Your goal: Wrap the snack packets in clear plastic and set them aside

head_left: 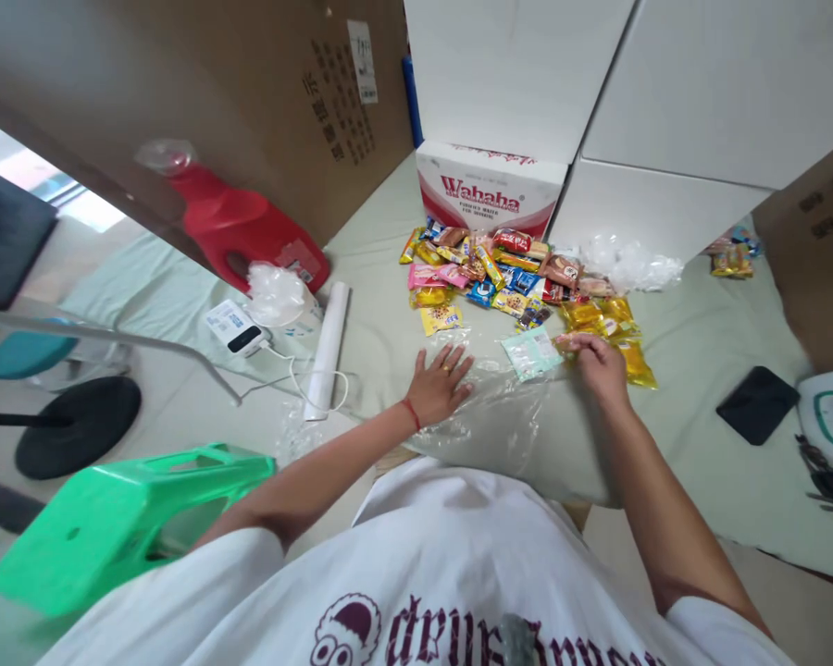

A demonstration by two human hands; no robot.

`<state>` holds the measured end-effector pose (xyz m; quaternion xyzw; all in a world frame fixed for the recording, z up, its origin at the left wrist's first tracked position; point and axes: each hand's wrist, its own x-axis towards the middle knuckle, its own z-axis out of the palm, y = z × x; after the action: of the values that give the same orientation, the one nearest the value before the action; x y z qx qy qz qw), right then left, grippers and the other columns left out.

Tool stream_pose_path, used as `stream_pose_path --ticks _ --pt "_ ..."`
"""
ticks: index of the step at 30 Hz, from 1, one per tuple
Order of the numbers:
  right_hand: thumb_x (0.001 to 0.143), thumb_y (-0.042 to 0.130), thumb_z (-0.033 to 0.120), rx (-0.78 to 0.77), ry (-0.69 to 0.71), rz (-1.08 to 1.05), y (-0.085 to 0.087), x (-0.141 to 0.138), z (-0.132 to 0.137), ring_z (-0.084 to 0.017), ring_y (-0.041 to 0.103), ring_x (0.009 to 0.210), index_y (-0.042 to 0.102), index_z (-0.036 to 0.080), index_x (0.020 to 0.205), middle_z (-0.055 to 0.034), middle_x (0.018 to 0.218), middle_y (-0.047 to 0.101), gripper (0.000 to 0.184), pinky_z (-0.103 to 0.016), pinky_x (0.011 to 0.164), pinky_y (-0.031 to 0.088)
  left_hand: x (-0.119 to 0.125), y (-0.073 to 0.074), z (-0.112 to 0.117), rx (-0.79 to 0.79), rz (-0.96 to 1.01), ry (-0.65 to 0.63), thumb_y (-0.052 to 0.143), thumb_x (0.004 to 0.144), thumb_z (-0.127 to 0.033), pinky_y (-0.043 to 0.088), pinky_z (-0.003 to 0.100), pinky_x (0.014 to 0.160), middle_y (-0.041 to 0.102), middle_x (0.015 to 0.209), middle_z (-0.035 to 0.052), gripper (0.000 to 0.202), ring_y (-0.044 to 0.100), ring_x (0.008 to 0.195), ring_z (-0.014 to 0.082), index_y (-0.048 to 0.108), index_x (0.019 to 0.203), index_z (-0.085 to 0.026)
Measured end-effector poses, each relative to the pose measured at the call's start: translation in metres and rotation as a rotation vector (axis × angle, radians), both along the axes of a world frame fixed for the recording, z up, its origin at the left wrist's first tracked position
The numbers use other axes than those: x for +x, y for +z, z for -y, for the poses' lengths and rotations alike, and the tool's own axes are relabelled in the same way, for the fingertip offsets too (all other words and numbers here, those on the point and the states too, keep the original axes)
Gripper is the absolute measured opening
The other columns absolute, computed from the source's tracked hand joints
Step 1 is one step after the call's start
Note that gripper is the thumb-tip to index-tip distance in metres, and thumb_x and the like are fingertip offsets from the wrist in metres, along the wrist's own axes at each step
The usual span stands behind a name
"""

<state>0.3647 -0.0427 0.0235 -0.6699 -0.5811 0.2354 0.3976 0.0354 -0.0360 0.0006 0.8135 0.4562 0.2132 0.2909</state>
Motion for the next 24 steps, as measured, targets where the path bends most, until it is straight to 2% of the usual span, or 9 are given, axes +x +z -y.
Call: stream_pose_path --ticks 2,5,7,11,13,16,19,22,24 --pt "0.088 0.047 0.024 0.020 0.212 0.164 0.011 0.005 -0.023 -0.026 0.068 0.112 0.074 0.019 0.117 -0.0099 0.120 0.075 0.040 -0.040 0.100 0.050 -0.006 -0.006 0.009 0.034 -0.049 0.060 0.060 0.094 -0.042 -0.002 0.069 0.124 0.045 0.164 0.0132 0.048 0.030 0.157 0.0396 0.064 0.141 -0.034" --pt "0.085 0.059 0.020 -0.121 0.484 0.492 0.024 -0.005 -0.051 -0.030 0.066 0.118 0.066 0.021 0.139 -0.0122 0.142 0.066 0.055 -0.039 0.097 0.050 -0.008 -0.005 0.015 0.071 -0.114 0.117 0.055 0.098 -0.043 -0.008 0.070 0.122 0.043 0.165 0.0139 0.050 0.027 0.158 0.0393 0.059 0.147 -0.034" --pt "0.085 0.067 0.024 -0.260 0.491 0.674 0.027 -0.014 -0.060 -0.031 0.069 0.109 0.062 0.023 0.146 -0.0137 0.136 0.070 0.061 -0.037 0.088 0.050 -0.011 -0.004 0.013 0.087 -0.131 0.117 0.055 0.098 -0.043 -0.013 0.070 0.122 0.043 0.165 0.0133 0.051 0.028 0.158 0.0391 0.058 0.148 -0.036" --pt "0.091 0.063 0.028 -0.385 0.428 0.777 0.023 -0.007 -0.054 -0.028 0.071 0.093 0.075 0.024 0.127 -0.0111 0.105 0.078 0.039 -0.033 0.080 0.049 -0.022 -0.004 0.008 0.080 -0.112 0.065 0.059 0.097 -0.044 -0.011 0.068 0.124 0.043 0.165 0.0109 0.053 0.030 0.157 0.0382 0.056 0.149 -0.039" --pt "0.095 0.052 0.024 -0.301 0.392 0.697 0.021 0.003 -0.048 -0.026 0.071 0.097 0.076 0.020 0.122 -0.0116 0.110 0.077 0.036 -0.033 0.085 0.051 -0.026 -0.005 0.006 0.081 -0.113 0.043 0.059 0.096 -0.045 -0.007 0.068 0.125 0.041 0.166 0.0110 0.054 0.029 0.158 0.0382 0.056 0.150 -0.038" --pt "0.094 0.046 0.017 -0.198 0.381 0.635 0.023 0.005 -0.049 -0.025 0.068 0.112 0.069 0.017 0.135 -0.0127 0.133 0.069 0.047 -0.033 0.095 0.050 -0.033 -0.006 0.005 0.102 -0.147 0.006 0.057 0.099 -0.044 -0.001 0.068 0.126 0.042 0.166 0.0103 0.053 0.030 0.158 0.0371 0.054 0.151 -0.038" --pt "0.092 0.055 0.023 -0.373 0.423 0.779 0.031 -0.008 -0.059 -0.029 0.068 0.111 0.061 0.024 0.146 -0.0128 0.141 0.065 0.054 -0.035 0.089 0.050 -0.043 -0.006 0.004 0.159 -0.260 -0.045 0.047 0.104 -0.042 0.002 0.068 0.126 0.042 0.166 0.0076 0.051 0.032 0.157 0.0338 0.049 0.154 -0.040" --pt "0.092 0.060 0.031 -0.578 0.437 0.880 0.040 -0.016 -0.068 -0.028 0.070 0.098 0.074 0.022 0.121 -0.0130 0.113 0.075 0.034 -0.033 0.079 0.047 -0.052 -0.007 0.004 0.224 -0.393 -0.084 0.039 0.107 -0.045 0.004 0.069 0.126 0.037 0.169 0.0061 0.052 0.032 0.157 0.0314 0.043 0.158 -0.038" --pt "0.093 0.056 0.028 -0.583 0.435 0.878 0.047 -0.007 -0.066 -0.026 0.069 0.094 0.077 0.019 0.101 -0.0122 0.101 0.075 0.024 -0.031 0.078 0.046 -0.053 -0.008 0.004 0.244 -0.438 -0.085 0.036 0.107 -0.048 0.004 0.070 0.126 0.035 0.170 0.0060 0.054 0.031 0.158 0.0308 0.041 0.160 -0.037"
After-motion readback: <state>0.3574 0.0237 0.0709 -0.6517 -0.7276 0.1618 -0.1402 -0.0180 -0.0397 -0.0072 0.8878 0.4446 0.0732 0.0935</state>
